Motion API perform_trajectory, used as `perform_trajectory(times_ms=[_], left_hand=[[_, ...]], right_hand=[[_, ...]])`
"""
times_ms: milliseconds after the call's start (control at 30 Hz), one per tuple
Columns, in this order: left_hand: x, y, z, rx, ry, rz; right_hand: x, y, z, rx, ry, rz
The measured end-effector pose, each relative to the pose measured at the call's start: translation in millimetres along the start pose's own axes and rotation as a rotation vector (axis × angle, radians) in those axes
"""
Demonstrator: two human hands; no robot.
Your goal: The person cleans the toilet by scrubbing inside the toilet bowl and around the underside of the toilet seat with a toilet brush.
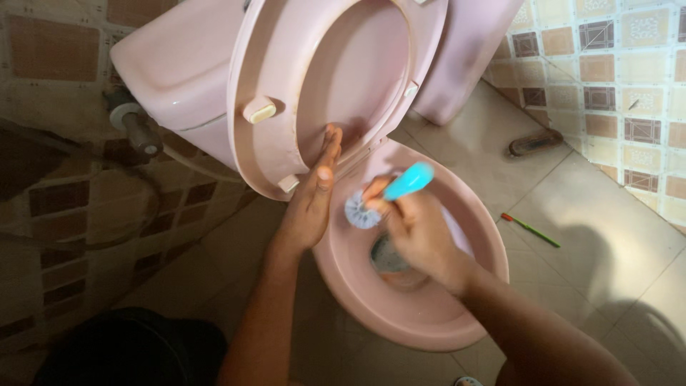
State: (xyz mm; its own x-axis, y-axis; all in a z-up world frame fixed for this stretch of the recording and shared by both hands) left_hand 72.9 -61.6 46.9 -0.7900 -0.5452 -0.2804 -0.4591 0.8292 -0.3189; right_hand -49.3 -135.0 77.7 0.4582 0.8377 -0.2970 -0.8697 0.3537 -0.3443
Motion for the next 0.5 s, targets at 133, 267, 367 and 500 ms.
perform_trajectory(times_ms=[133,267,367,500], left_hand=[[-2,0,-1,0.008,-0.051,-0.025],[-1,2,-7,0.024,-0.064,-0.037],[-2,4,-7,0.024,-0.102,-0.064],[-2,1,-4,0.004,-0.144,-0.068]], right_hand=[[2,0,-8,0.087,-0.038,0.129],[-14,-7,-28,0.188,0.033,0.05],[-49,-14,-27,0.0,-0.016,-0.218],[-38,-4,-70,0.244,-0.262,-0.237]])
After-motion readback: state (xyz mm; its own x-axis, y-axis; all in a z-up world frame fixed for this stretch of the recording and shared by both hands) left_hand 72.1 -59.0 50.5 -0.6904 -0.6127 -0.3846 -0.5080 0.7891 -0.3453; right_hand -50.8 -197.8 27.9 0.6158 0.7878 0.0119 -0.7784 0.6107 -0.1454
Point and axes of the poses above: each hand's wrist, its own y-axis away from the middle knuckle, its own x-axis out of the palm, z = x × y, the point moved 10 cm from there along -y, towards the middle knuckle, and after that the axes turned 2 degrees about -x, right-handed, at the moved point
